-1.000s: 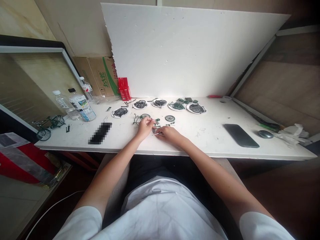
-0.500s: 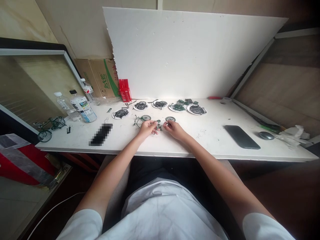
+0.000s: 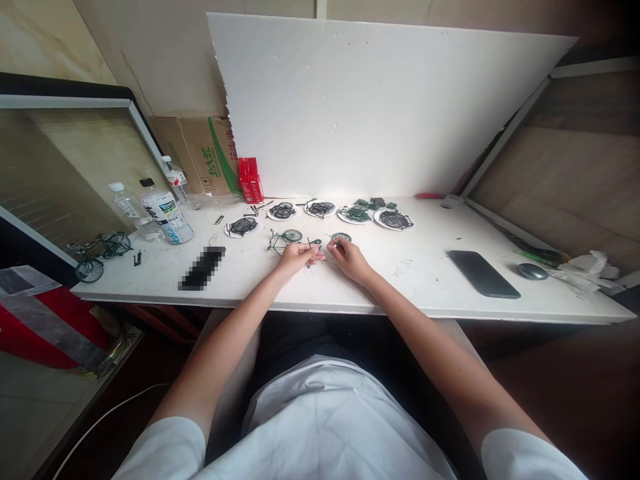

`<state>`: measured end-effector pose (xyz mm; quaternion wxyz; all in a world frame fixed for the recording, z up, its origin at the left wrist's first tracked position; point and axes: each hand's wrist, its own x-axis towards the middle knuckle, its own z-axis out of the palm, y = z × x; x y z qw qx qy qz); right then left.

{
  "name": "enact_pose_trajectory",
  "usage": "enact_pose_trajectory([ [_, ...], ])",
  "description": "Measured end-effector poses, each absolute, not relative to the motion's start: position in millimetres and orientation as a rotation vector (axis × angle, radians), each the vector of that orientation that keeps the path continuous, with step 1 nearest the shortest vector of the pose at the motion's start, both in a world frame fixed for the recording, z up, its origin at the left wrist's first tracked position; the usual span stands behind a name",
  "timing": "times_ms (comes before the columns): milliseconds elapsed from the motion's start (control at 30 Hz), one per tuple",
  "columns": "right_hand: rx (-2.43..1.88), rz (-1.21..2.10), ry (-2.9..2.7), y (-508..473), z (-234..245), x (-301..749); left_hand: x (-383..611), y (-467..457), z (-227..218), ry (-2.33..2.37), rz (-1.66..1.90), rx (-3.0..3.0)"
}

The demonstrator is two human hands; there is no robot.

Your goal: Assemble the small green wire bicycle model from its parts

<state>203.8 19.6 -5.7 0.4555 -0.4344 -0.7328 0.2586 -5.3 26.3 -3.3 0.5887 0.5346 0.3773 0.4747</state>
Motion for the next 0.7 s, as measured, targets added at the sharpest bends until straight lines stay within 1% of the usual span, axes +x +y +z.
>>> enact_pose_trajectory([
  [267,-1.024,0.626,-1.859,19.4,-10.7,201.3,-9.9,23.4,-1.1,0.852,0.966,1.292],
  [700,-0.991,0.625,-1.800,14.1,-6.9,199.3,-11.1,21.2,-0.8,0.819,0.904,1.349],
])
